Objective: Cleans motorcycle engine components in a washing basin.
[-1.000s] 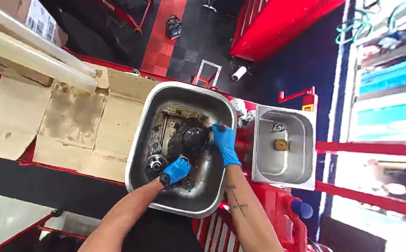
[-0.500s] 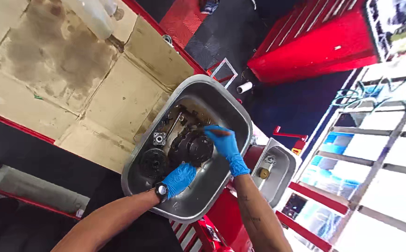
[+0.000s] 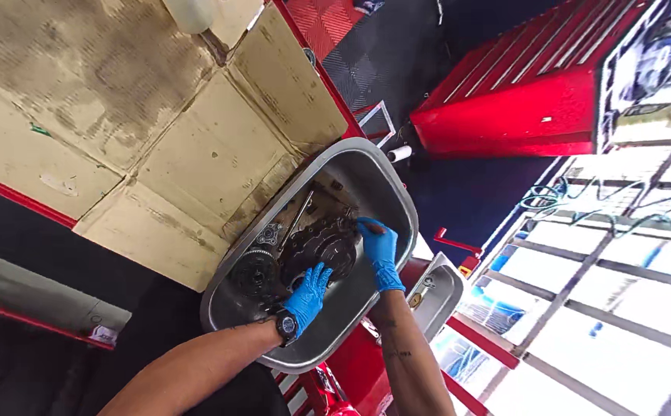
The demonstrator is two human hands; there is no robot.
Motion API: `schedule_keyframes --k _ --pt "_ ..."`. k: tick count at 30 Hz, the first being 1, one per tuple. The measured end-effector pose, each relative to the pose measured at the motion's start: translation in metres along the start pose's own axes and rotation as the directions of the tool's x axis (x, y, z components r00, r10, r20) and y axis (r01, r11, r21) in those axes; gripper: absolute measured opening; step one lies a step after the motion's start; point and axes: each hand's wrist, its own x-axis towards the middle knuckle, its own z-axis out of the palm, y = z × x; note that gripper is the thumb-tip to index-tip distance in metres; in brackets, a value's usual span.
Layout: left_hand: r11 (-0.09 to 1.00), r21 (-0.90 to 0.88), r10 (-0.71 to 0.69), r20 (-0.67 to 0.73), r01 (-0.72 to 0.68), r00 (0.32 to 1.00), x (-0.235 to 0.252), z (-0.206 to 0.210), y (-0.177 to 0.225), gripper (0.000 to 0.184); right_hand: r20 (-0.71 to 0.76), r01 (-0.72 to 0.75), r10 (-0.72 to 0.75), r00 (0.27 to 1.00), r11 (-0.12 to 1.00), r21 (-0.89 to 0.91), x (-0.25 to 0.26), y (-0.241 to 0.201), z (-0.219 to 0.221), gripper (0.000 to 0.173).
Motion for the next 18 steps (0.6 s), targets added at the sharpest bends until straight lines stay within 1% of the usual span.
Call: schedule_keyframes --k 2,3,4,5,6,7,8,9,11,12,13,14,15,16,17,18 --pt "0.999 0.039 -0.005 -0.016 0.005 1.0 0.0 0.004 0.002 0.058 0.08 0.103 -0.108 0.991 0.992 0.067 0.002 -0.026 -0.01 0.022" --pt "0.998 0.07 -0.007 -0.018 0.008 1.0 0.0 0.006 0.003 0.057 0.162 0.186 -0.199 0.967 0.978 0.091 -0.001 -0.04 -0.011 0.021" --pt "0.998 0.055 -0.021 -0.006 0.022 1.0 0.0 0.008 0.006 0.059 0.276 0.28 -0.293 0.915 0.956 0.087 -0.007 -0.057 -0.006 0.02" --pt "0.999 0.019 -0.041 0.0 0.041 0.999 -0.001 0.01 0.008 0.061 0.399 0.38 -0.377 0.836 0.922 0.076 -0.017 -0.074 0.002 0.02" --pt "0.998 0.003 -0.055 -0.002 0.055 0.998 0.0 0.011 0.008 0.06 0.507 0.451 -0.438 0.742 0.886 0.104 -0.028 -0.093 0.012 0.019" --pt "0.998 -0.008 -0.069 0.001 0.069 0.998 -0.001 0.013 0.008 0.057 0.587 0.488 -0.484 0.65 0.857 0.165 -0.04 -0.107 0.022 0.018" --pt "0.996 -0.023 -0.089 0.008 0.089 0.996 -0.002 0.014 0.01 0.053 0.632 0.495 -0.505 0.587 0.842 0.213 -0.047 -0.115 0.026 0.018" --pt "0.993 -0.057 -0.101 0.012 0.102 0.995 0.0 0.012 0.01 0.054 0.635 0.48 -0.498 0.591 0.849 0.22 -0.043 -0.115 0.025 0.018" --pt "0.984 -0.127 -0.119 0.035 0.123 0.992 0.005 0.01 0.012 0.063 0.578 0.436 -0.418 0.701 0.892 0.117 -0.019 -0.109 0.011 0.017" --pt "0.984 -0.122 -0.122 0.051 0.127 0.991 0.004 0.011 0.016 0.062 0.571 0.43 -0.392 0.721 0.9 0.075 -0.016 -0.106 0.008 0.017" --pt "0.982 -0.135 -0.129 0.056 0.135 0.99 0.004 0.01 0.017 0.06 0.583 0.437 -0.392 0.712 0.897 0.069 -0.02 -0.109 0.01 0.017" --pt "0.975 -0.167 -0.142 0.053 0.149 0.988 0.006 0.008 0.016 0.057 0.6 0.46 -0.427 0.676 0.881 0.108 -0.03 -0.113 0.019 0.018" --pt "0.978 -0.143 -0.147 0.054 0.154 0.988 0.003 0.01 0.019 0.053 0.605 0.461 -0.445 0.66 0.876 0.141 -0.039 -0.113 0.023 0.018" --pt "0.981 -0.124 -0.138 0.078 0.147 0.987 0.005 0.008 0.018 0.053 0.592 0.448 -0.444 0.673 0.881 0.151 -0.036 -0.112 0.021 0.017" --pt "0.987 -0.087 -0.129 0.107 0.138 0.986 0.008 0.006 0.017 0.054 0.562 0.431 -0.419 0.714 0.894 0.119 -0.023 -0.107 0.015 0.017" --pt "0.994 0.011 -0.113 0.129 0.112 0.985 0.008 0.008 0.019 0.051 0.518 0.412 -0.38 0.766 0.909 0.057 -0.01 -0.098 0.006 0.017"
